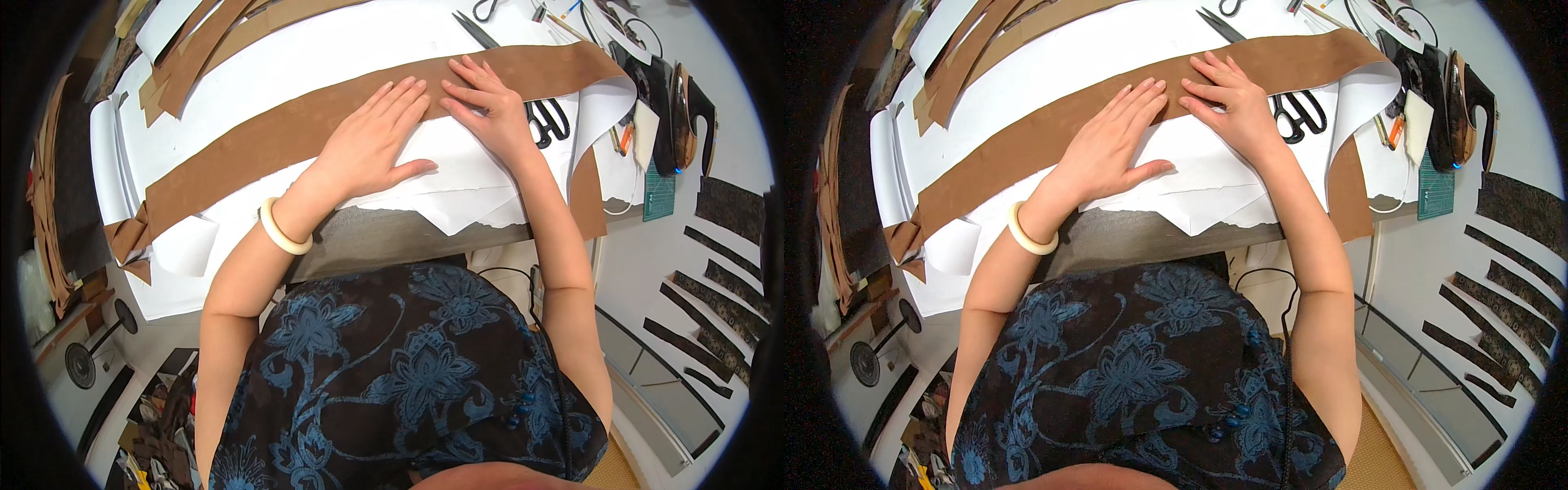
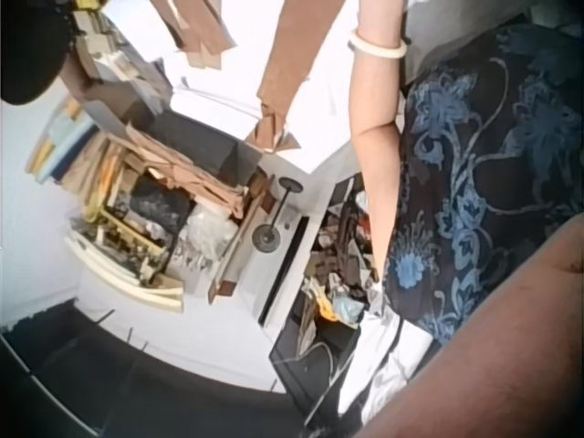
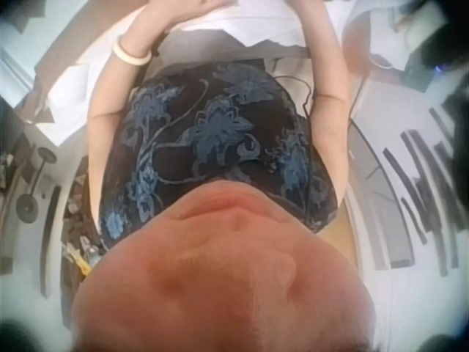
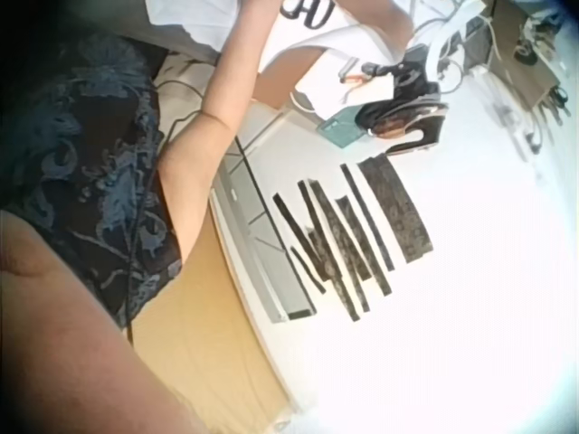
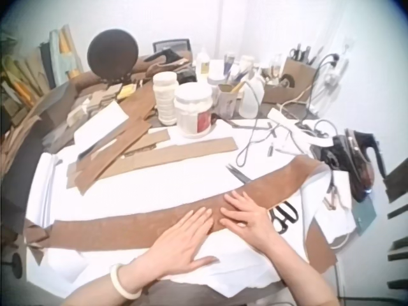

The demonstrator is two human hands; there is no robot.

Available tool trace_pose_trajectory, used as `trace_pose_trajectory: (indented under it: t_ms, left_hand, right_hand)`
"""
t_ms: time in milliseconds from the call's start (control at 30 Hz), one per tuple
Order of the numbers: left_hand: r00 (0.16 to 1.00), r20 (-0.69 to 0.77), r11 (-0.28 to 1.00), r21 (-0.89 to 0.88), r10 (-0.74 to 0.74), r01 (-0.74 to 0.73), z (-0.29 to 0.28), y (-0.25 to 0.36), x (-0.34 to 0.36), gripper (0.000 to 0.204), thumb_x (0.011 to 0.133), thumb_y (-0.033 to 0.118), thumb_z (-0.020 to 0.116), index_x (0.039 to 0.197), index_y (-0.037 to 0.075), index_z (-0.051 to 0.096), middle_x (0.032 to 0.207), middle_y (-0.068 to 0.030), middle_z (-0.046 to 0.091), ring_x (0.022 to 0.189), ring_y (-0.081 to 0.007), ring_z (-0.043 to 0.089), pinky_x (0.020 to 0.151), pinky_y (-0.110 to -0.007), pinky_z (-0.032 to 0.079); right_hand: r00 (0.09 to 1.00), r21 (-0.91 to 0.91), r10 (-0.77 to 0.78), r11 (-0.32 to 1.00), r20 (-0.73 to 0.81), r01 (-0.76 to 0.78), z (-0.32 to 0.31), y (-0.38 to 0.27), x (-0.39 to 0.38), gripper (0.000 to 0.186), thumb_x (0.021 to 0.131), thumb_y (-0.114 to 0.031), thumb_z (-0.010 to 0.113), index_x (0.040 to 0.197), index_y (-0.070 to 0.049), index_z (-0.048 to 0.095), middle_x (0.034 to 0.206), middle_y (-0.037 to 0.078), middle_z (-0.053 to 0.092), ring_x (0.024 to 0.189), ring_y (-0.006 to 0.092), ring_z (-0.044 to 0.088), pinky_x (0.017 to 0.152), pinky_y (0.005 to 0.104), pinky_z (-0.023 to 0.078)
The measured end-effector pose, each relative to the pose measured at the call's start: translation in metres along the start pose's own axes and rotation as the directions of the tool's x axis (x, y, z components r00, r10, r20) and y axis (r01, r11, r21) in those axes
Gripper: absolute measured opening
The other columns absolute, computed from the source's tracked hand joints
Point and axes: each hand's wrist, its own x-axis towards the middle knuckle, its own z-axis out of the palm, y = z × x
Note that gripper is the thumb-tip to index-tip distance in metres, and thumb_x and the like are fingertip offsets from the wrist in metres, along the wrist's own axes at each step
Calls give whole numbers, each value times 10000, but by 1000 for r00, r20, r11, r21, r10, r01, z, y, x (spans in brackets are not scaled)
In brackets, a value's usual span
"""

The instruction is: The person uses scissors to trim a long strip of brown material on a white work surface. They then switch to a utility knife to make precise cuts and trim the edges of the material further. The person handles the material and tools with both hands throughout the process.

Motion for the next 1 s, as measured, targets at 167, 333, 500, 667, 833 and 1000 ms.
trace_pose_trajectory:
  t_ms: [167, 333, 500, 667, 833, 1000]
  left_hand:
    - [999, 25, 999, 47, 24, -25, 3, -2, -3, 986, 986, 739, 537, 1667, 54, 338, 1697, -215, 362, 1600, -367, 296, 1331, -503, 236]
    - [998, 41, 998, 32, 44, -45, -2, -1, -3, 1034, 982, 756, 525, 1653, -4, 326, 1718, -208, 328, 1615, -368, 260, 1336, -505, 207]
    - [994, 87, 997, 15, 69, -71, 2, -6, 1, 1080, 970, 755, 542, 1649, -50, 301, 1715, -262, 302, 1622, -412, 219, 1337, -510, 171]
    - [995, 88, 999, -31, 47, -44, -6, 1, 2, 1095, 953, 751, 568, 1640, -62, 312, 1713, -255, 307, 1629, -401, 200, 1338, -506, 155]
    - [998, 59, 999, -8, 37, -36, -8, -1, -2, 1110, 947, 779, 549, 1624, -74, 331, 1707, -244, 325, 1620, -403, 222, 1336, -505, 166]
    - [994, 27, 993, -52, 108, -106, 0, -1, 6, 1066, 960, 749, 555, 1615, -68, 350, 1698, -238, 344, 1615, -394, 240, 1334, -500, 172]
  right_hand:
    - [1000, 11, 15, 1000, 4, -15, -1, -3, 0, 289, 922, -248, 836, 1171, -103, 828, 1403, 106, 710, 1433, 295, 571, 1284, 478, 359]
    - [1000, 18, 25, 1000, 11, -26, -2, -6, 0, 289, 923, -228, 831, 1176, -90, 823, 1416, 116, 701, 1442, 298, 562, 1289, 478, 347]
    - [1000, 51, 7, 999, 29, -8, -5, 3, -3, 295, 920, -194, 827, 1186, -69, 809, 1436, 149, 681, 1436, 323, 565, 1283, 486, 349]
    - [999, 52, -21, 998, -29, 22, -49, -17, 39, 332, 934, -140, 805, 1241, -21, 768, 1389, 171, 709, 1352, 336, 640, 1219, 473, 429]
    - [856, -202, -242, 965, -456, 166, -118, 19, 197, 193, 954, -125, 728, 1125, -40, 754, 1101, 166, 772, 1012, 354, 735, 878, 427, 575]
    - [894, -822, -428, 552, -134, 141, -153, 143, 340, 291, 999, -287, 690, 1032, 2, 705, 937, 224, 758, 865, 432, 708, 806, 526, 560]
